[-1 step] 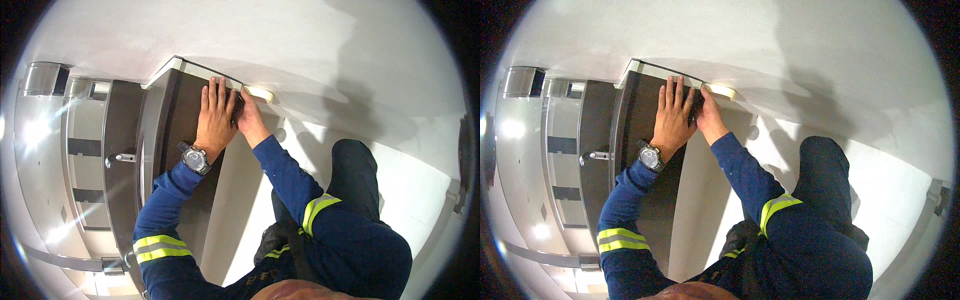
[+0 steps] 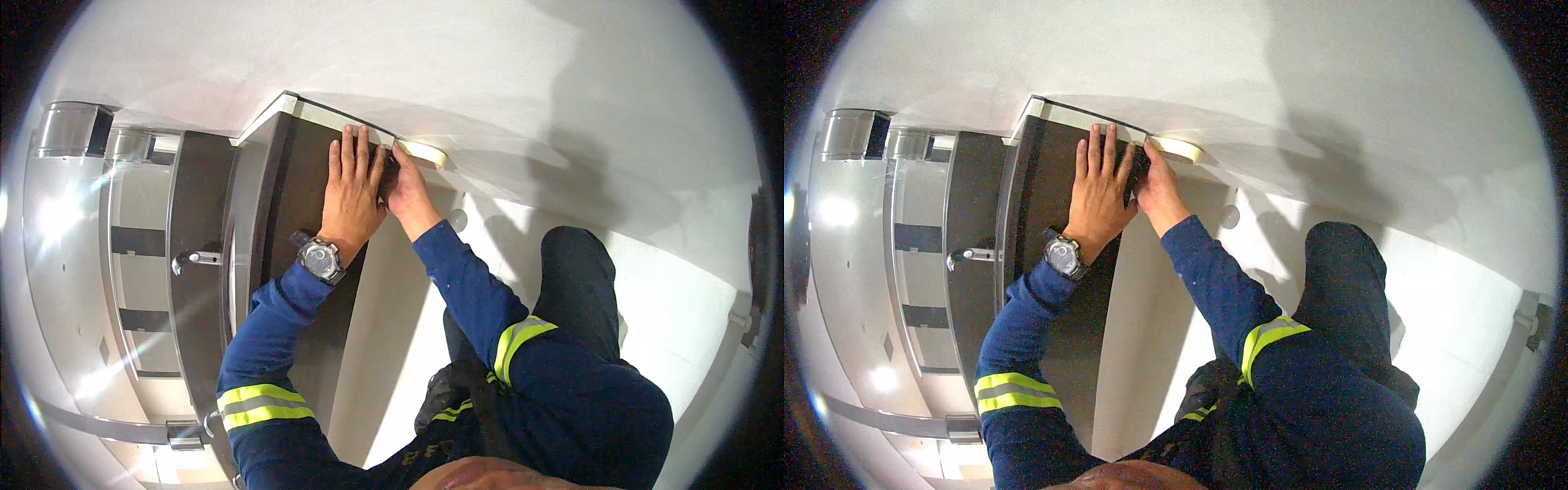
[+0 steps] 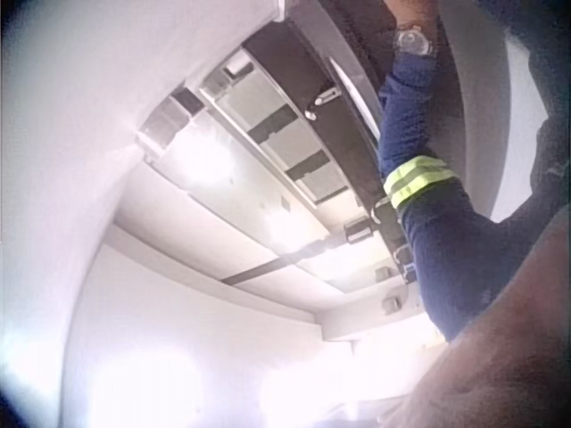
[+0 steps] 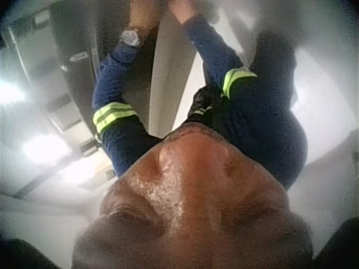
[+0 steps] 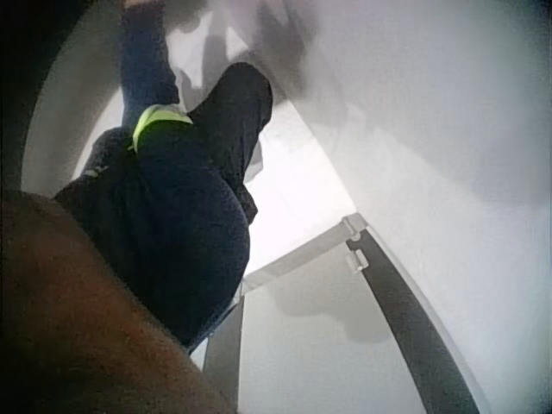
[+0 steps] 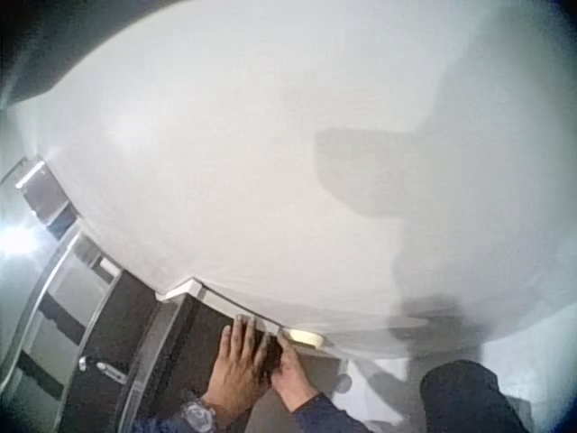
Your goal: The person applies masking tape along the edge of a bathroom countertop and wall junction. They unroll the tape, press it down, and smooth it along the seam, working around the sink and along the wall.
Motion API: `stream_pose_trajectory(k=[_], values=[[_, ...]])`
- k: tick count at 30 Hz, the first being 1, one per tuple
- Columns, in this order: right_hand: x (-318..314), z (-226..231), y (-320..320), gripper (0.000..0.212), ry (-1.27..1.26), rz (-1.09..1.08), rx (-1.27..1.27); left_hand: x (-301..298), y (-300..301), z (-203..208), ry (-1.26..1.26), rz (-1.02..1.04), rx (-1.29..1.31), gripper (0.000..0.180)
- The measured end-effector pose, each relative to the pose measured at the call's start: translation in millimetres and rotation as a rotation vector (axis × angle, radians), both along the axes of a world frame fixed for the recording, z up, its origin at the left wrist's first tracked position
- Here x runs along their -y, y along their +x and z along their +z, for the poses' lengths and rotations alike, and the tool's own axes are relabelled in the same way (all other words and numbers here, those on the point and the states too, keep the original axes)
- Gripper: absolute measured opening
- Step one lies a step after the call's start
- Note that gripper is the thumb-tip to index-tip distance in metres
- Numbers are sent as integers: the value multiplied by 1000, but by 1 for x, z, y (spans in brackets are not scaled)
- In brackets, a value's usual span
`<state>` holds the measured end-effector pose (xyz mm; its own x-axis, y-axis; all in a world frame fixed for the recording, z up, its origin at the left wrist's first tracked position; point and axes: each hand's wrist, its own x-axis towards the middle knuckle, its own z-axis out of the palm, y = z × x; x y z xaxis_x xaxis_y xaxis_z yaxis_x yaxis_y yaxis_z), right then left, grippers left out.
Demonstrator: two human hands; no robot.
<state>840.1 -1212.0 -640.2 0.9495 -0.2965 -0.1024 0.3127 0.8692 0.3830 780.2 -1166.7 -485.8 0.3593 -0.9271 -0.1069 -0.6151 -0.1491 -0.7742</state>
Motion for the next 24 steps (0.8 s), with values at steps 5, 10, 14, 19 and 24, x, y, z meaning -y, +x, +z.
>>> stream_pose_trajectory(k=[5,10,14,19,24], values=[[2,14,-3,41,-61,-36,-87,8,8,-22,101,18,234,73],[6,20,-18,42,-105,39,-92,14,1,-24,128,44,290,72],[7,11,-34,36,-153,109,-125,16,1,-27,142,46,323,71],[7,-40,-103,29,-1393,-327,-743,13,-1,-26,181,75,349,70],[45,-6,-116,33,-1838,-925,-912,13,4,-32,162,13,450,67]])
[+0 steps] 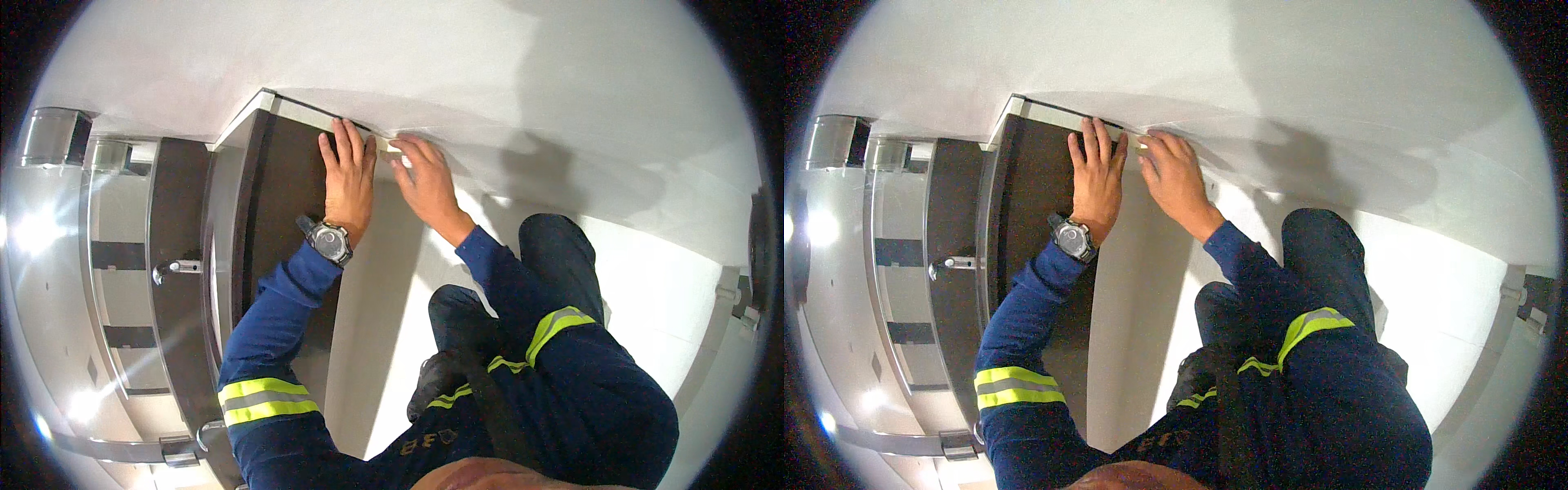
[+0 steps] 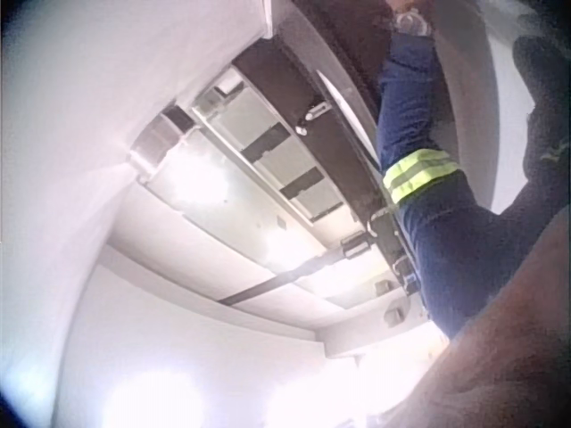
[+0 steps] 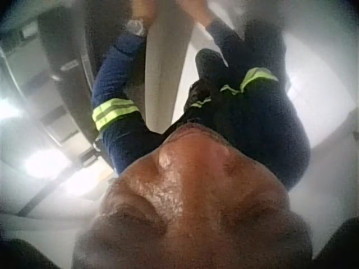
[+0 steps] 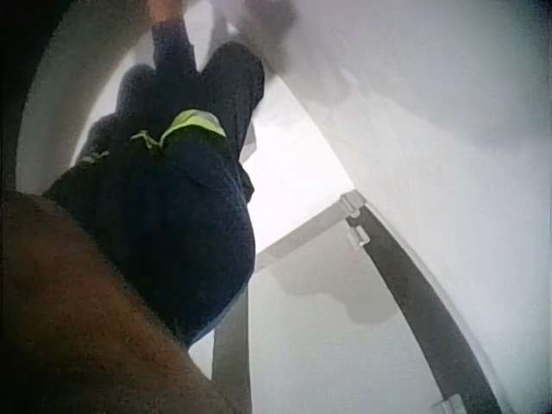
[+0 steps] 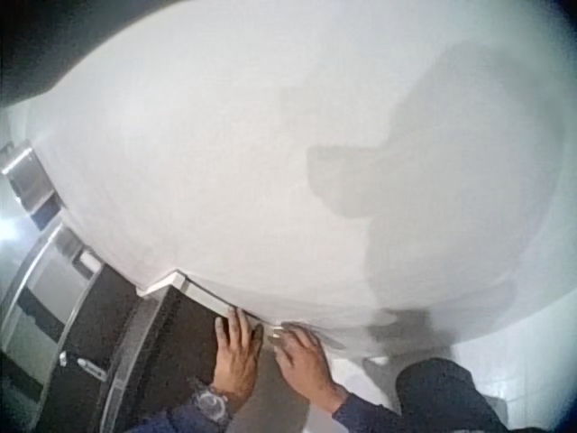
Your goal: The person applies masking tape along the edge of a bathroom countertop and wall junction. They unroll the tape, press it down, and smooth it along the seam, working around the sink and along the wall.
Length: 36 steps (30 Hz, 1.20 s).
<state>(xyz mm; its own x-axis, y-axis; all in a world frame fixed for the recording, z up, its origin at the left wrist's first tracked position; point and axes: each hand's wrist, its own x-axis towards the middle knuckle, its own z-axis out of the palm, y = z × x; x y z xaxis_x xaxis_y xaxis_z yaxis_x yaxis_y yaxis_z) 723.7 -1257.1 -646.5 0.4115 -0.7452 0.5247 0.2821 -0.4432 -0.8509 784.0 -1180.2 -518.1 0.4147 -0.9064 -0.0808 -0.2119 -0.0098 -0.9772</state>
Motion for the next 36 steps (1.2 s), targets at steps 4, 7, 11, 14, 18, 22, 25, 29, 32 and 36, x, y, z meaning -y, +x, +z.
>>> stream_pose_trajectory(k=[4,7,11,14,18,22,25,29,32,36], values=[[1,4,19,37,-22,46,-183,4,1,-1,-8,54,-56,66],[0,3,28,37,-6,54,-244,4,-2,2,3,58,-58,66],[-4,-8,45,35,52,75,-223,8,-2,1,-4,42,-55,65],[-4,-14,54,32,127,37,-180,8,-3,1,-7,36,-59,64],[-12,-9,45,32,217,131,-125,4,0,1,-20,46,-59,63],[-9,-8,47,29,302,115,-63,9,0,-1,-47,25,-75,62],[-13,-13,45,28,262,15,-87,11,-4,0,-53,29,-96,60],[-24,-18,38,30,154,-126,-42,7,-2,1,-39,27,-95,58],[-23,-18,36,33,318,26,-31,10,-2,1,-50,8,-103,58],[-16,-6,39,35,535,213,49,7,1,-1,-48,12,-76,58]])
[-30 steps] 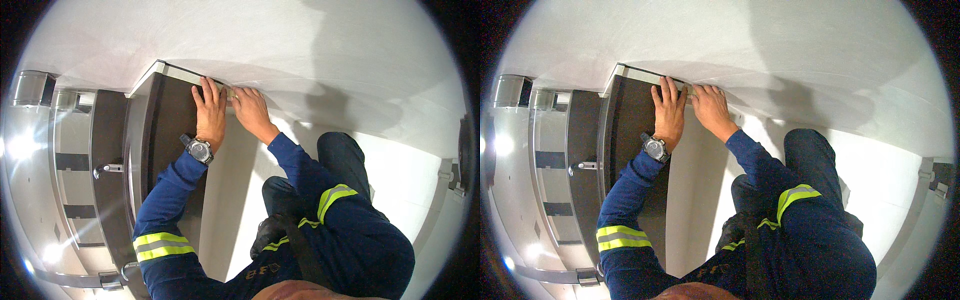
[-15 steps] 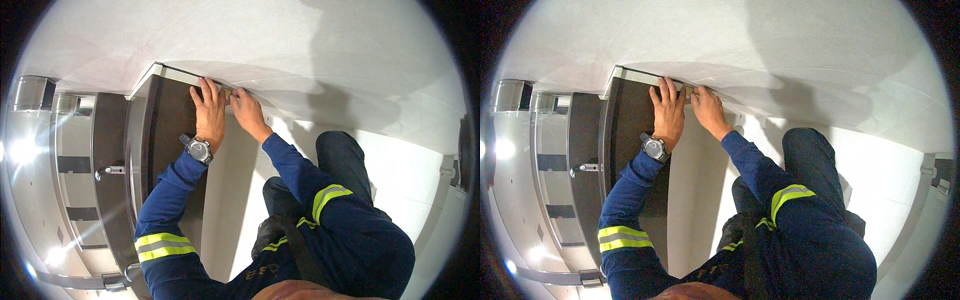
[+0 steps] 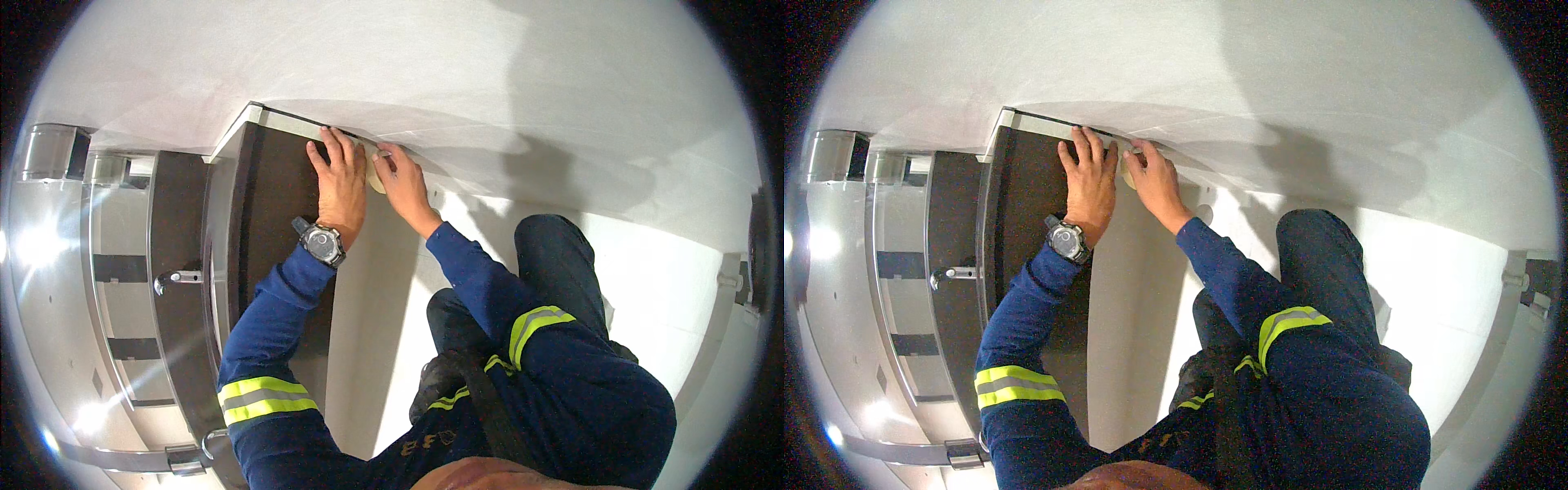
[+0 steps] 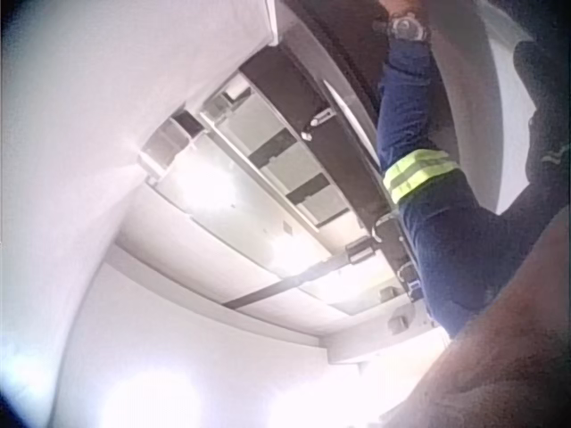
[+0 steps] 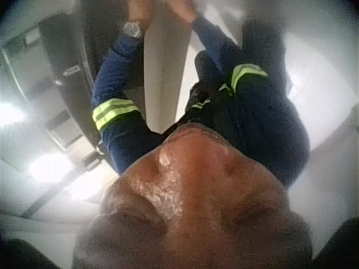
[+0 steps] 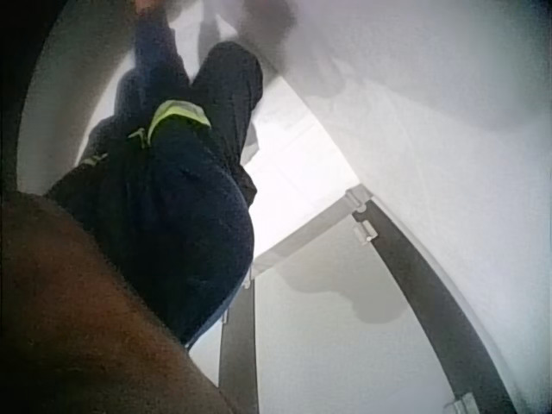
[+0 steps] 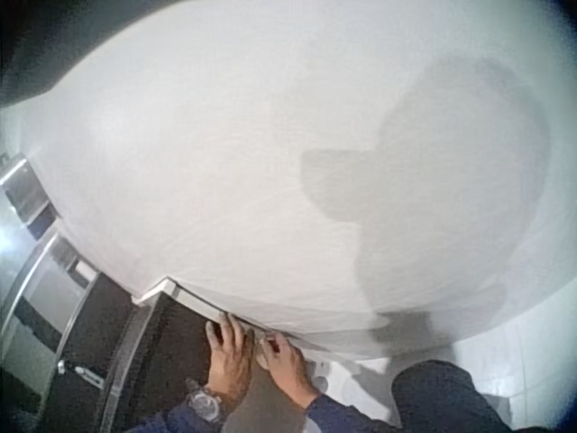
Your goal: The person applies masking tape along the edge of a bathroom countertop and wall junction. They unroll the tape, press it down, and smooth it along the seam, working around the sink and along the wall.
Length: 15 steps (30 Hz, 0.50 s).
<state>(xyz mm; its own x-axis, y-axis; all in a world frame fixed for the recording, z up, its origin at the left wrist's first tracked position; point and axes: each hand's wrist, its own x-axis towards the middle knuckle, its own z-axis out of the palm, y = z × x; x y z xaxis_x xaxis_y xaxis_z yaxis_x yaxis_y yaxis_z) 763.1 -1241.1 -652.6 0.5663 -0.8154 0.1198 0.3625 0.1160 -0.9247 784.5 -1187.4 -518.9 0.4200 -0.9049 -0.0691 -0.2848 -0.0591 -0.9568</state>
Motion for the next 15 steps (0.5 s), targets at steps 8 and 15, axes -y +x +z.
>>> stream_pose_trajectory(k=[8,15], values=[[4,6,18,36,5,130,-47,1,2,-1,50,-7,48,62],[8,-2,50,28,135,124,51,11,3,-5,79,14,122,60]])
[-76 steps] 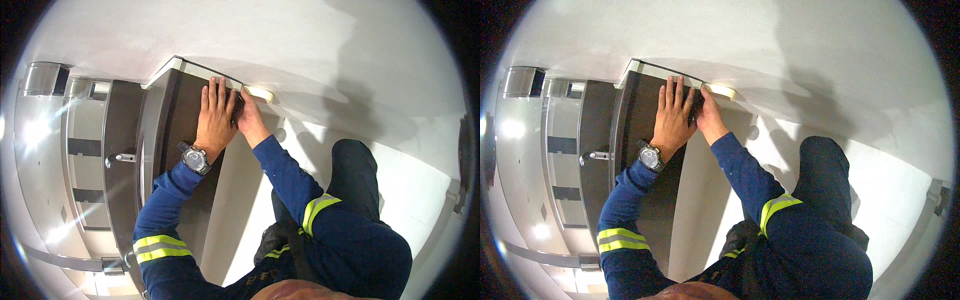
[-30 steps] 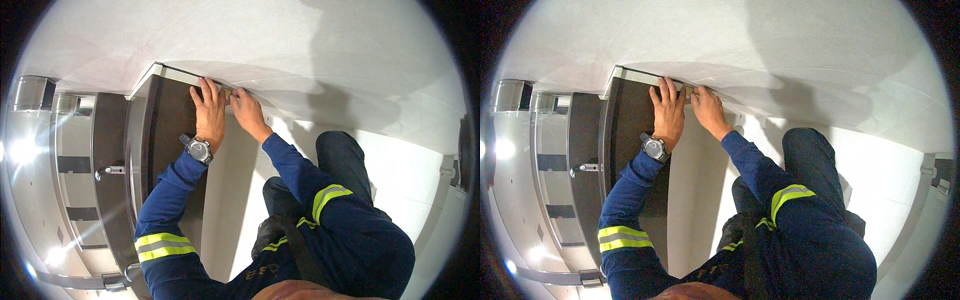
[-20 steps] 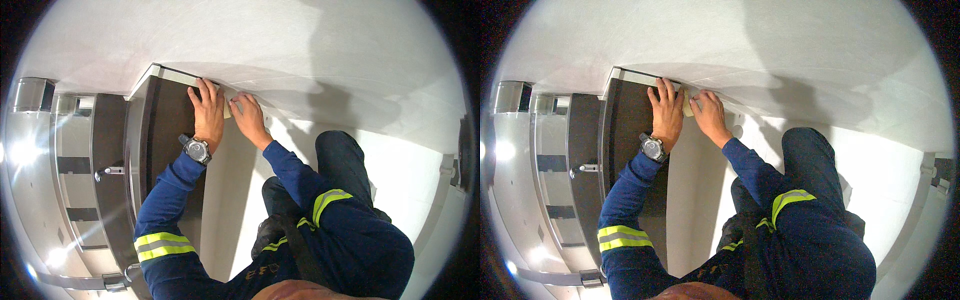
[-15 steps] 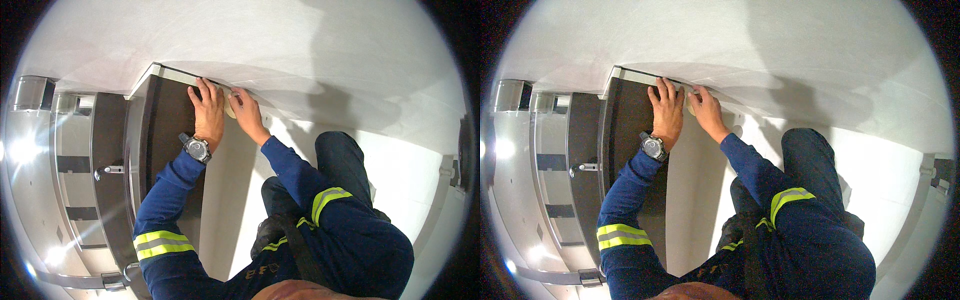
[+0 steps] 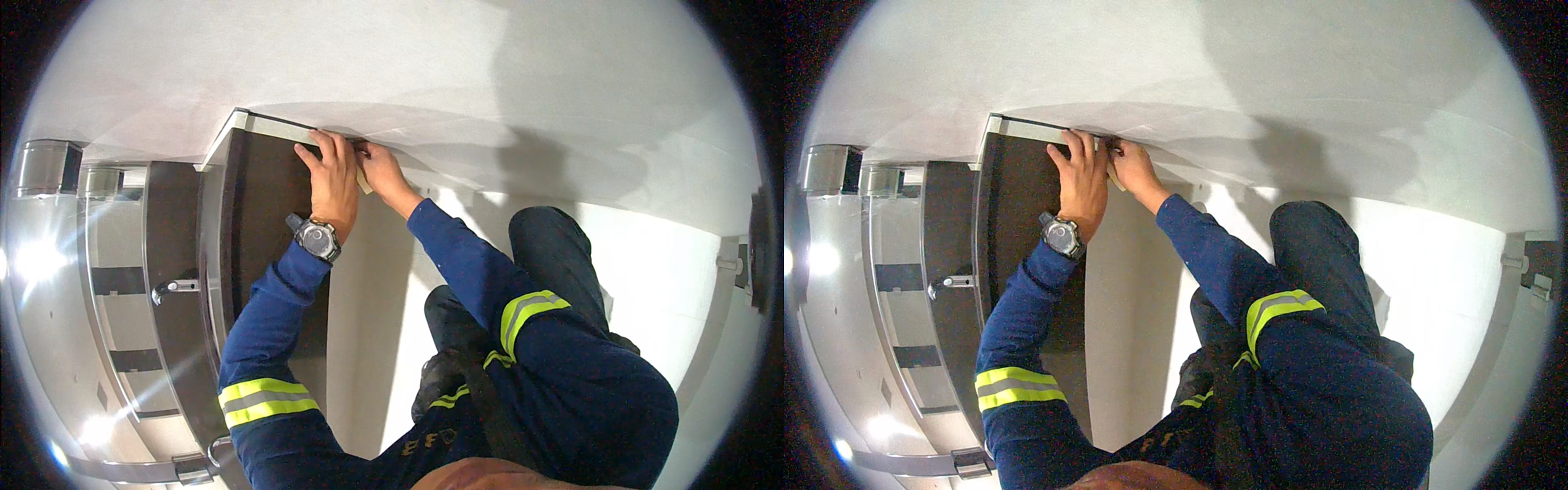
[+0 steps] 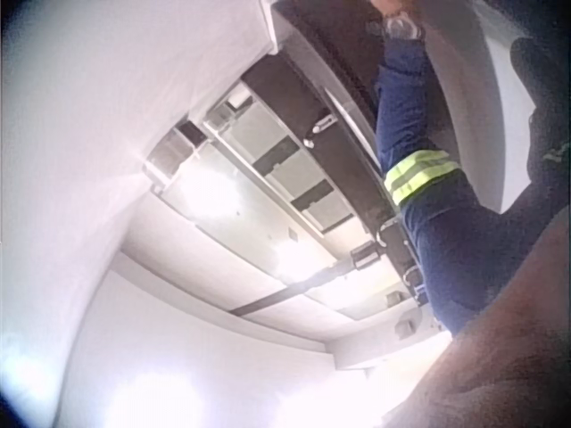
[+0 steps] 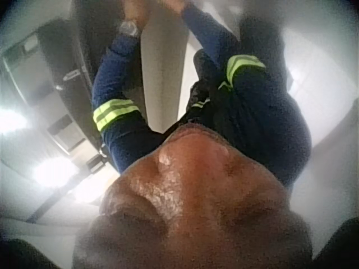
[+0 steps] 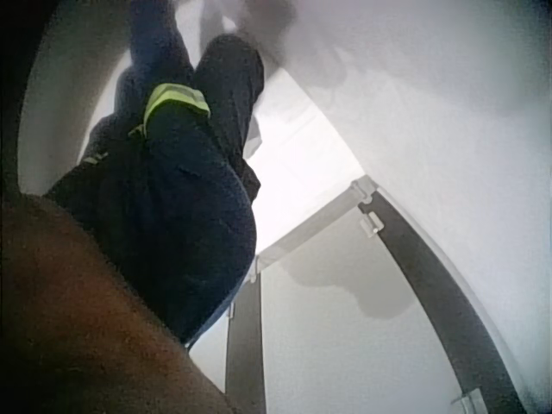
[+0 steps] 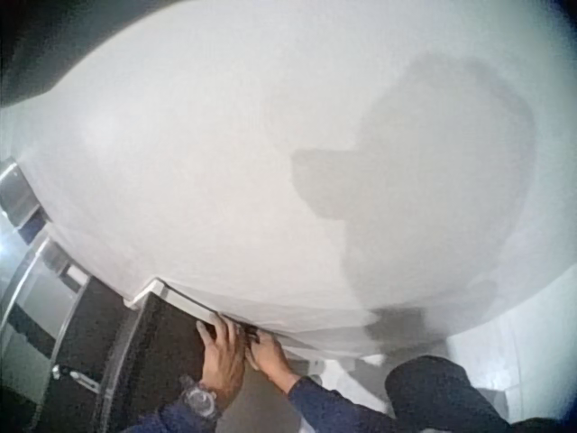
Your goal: The person applies masking tape along the edge of a bathroom countertop and wall junction. They unroll the tape, press it down, and smooth it along the seam, working around the sink and along the wall.
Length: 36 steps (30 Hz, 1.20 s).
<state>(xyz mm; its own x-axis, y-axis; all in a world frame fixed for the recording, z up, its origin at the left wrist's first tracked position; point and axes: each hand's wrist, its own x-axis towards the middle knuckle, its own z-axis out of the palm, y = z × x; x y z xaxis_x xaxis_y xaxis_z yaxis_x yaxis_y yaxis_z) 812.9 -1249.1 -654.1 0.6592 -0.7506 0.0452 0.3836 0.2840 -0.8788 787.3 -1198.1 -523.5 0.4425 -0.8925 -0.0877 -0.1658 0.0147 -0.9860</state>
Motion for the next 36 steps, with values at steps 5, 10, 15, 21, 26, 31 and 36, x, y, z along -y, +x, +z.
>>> stream_pose_trajectory(k=[5,10,15,21,26,31,36], values=[[-8,1,5,23,65,-80,8,5,-3,4,90,-8,42,62],[-12,-1,8,21,53,-137,-11,4,-4,3,115,7,73,66],[-21,2,0,23,106,-72,7,-12,4,12,-48,-183,-182,55],[6,-31,41,26,56,-246,-102,42,20,33,-425,-390,-621,38],[-22,-4,8,27,50,-71,-19,0,36,16,-428,-241,-448,29],[-20,-19,24,28,154,-130,142,16,32,2,-521,-281,-465,12],[-36,-12,27,30,159,-222,201,12,30,-9,-649,-229,-430,18]])
